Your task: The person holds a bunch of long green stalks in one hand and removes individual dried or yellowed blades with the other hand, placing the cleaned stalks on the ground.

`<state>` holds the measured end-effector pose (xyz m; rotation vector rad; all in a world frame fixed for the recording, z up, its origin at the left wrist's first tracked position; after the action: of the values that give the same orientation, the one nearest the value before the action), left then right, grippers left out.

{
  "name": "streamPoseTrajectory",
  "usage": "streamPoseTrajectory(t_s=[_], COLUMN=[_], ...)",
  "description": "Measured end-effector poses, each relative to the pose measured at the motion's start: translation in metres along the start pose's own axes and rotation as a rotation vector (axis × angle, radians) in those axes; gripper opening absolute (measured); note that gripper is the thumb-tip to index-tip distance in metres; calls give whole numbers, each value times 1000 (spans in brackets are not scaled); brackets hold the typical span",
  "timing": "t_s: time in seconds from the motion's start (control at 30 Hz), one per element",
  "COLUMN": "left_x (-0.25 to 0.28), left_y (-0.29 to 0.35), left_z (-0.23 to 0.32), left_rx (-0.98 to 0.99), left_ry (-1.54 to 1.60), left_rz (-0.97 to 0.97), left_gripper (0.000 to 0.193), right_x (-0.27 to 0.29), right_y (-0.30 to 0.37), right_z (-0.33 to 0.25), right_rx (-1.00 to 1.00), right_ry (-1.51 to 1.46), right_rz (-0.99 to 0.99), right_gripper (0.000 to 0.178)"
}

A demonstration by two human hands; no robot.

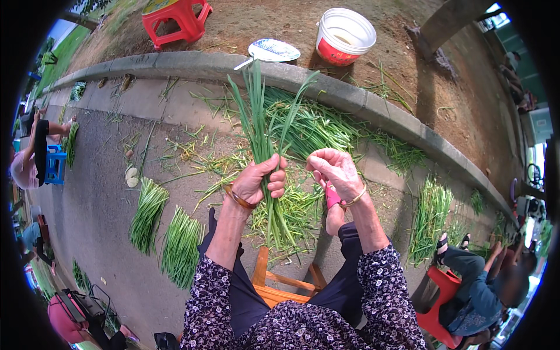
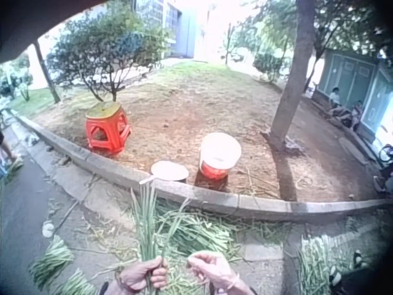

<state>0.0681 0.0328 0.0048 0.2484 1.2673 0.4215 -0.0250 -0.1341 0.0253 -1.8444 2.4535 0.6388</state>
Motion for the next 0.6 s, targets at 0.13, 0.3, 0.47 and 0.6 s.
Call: streamPoseTrajectory(t_s=[0.13, 0.3, 0.47, 0.6], left_x=[-2, -5, -5, -8], left_y=[1, 0, 1, 0], left_z=[0, -2, -3, -3], left_rx=[3, 10, 25, 22], left_ry=[-14, -7, -19, -98], left_rz=[-31, -60, -92, -53], left_gripper=[24, 24, 24, 24], right_x=[3, 3, 2, 4], right_y=[-2, -1, -2, -1], right_z=[1, 2, 7, 6], right_rx=[16, -6, 4, 15], right_ry=[-34, 3, -6, -45], right_rz=[30, -10, -42, -46], right_gripper=[16, 16, 16, 16])
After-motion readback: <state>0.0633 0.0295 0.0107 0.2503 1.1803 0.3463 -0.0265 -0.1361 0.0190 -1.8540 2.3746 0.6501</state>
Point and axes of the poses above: each hand's wrist, its own y-axis away from the middle knuckle, its own x-axis out of the back of the hand, z = x × y, the point moved 1 cm from there along -y, towards the middle knuckle, and after that the axes turned 4 degrees about x, right-handed, at the moved point
